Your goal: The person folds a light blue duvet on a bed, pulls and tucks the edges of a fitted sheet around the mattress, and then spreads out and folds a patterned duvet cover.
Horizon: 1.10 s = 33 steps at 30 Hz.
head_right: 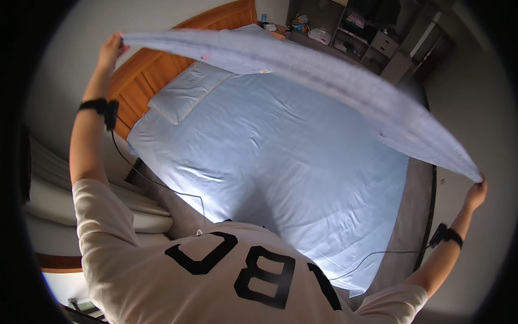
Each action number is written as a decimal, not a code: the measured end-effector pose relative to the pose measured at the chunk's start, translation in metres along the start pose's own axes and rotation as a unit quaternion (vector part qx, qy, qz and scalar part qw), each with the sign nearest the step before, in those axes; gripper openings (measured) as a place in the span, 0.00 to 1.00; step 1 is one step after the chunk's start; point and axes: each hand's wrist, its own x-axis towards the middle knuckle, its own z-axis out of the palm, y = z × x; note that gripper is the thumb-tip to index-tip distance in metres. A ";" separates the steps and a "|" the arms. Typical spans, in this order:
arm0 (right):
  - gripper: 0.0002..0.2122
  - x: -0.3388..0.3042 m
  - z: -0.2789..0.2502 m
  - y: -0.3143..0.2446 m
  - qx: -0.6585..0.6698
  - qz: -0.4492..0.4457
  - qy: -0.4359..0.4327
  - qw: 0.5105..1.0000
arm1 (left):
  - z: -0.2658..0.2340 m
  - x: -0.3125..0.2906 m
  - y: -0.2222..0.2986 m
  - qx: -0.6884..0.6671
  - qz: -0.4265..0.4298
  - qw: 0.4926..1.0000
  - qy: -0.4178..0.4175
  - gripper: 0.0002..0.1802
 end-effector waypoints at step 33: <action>0.09 -0.666 0.119 -0.065 -0.112 0.378 -0.388 0.833 | 0.000 -0.371 -0.465 0.242 -0.545 0.789 0.145 0.10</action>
